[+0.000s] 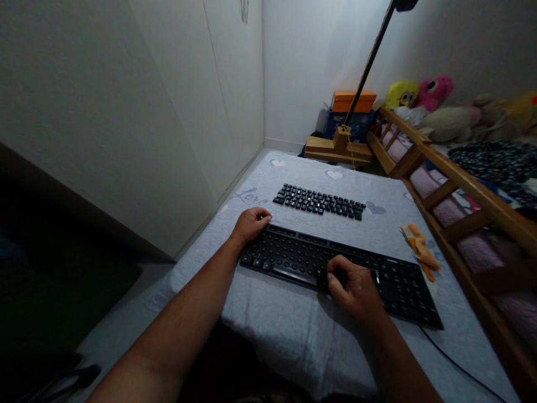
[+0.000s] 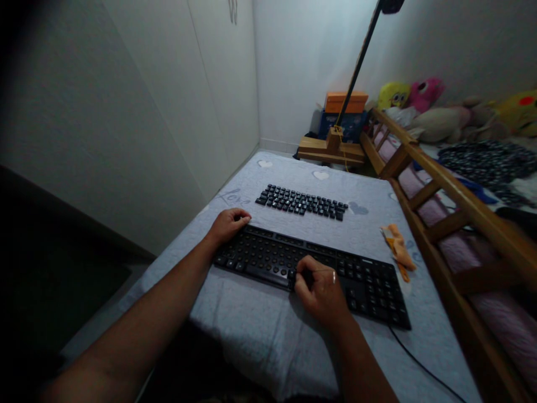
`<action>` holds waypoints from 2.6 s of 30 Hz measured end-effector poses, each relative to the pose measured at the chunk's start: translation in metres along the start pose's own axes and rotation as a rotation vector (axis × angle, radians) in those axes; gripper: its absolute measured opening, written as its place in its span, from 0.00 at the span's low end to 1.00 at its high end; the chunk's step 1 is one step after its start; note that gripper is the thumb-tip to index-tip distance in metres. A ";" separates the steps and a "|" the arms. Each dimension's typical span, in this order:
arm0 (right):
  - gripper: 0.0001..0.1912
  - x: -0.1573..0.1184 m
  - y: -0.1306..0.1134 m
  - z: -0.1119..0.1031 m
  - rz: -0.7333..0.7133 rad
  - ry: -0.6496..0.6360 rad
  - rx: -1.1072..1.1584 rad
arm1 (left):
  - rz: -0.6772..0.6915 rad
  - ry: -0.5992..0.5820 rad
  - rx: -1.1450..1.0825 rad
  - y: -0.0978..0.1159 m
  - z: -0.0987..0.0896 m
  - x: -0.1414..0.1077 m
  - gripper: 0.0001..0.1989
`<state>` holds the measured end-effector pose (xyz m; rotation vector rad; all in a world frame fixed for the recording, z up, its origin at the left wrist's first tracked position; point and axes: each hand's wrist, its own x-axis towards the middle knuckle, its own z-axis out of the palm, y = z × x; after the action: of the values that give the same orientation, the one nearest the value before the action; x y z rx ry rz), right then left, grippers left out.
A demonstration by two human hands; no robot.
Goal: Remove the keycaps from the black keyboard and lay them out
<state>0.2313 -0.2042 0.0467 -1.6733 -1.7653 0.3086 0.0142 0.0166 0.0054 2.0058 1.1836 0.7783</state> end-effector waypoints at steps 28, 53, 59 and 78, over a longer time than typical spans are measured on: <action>0.06 0.007 -0.003 -0.001 0.130 -0.106 -0.014 | 0.024 0.001 0.007 -0.003 0.001 0.000 0.13; 0.04 0.000 0.015 0.002 -0.013 -0.109 -0.011 | 0.022 -0.007 0.020 -0.003 0.000 0.000 0.13; 0.05 0.001 0.015 0.001 -0.024 -0.118 0.021 | 0.024 0.001 0.017 -0.002 0.000 0.000 0.12; 0.08 0.014 0.009 0.000 0.183 -0.228 0.020 | 0.025 0.002 0.008 -0.003 0.000 0.000 0.13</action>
<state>0.2397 -0.1897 0.0458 -1.8488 -1.7645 0.6191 0.0133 0.0178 0.0030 2.0308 1.1664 0.7886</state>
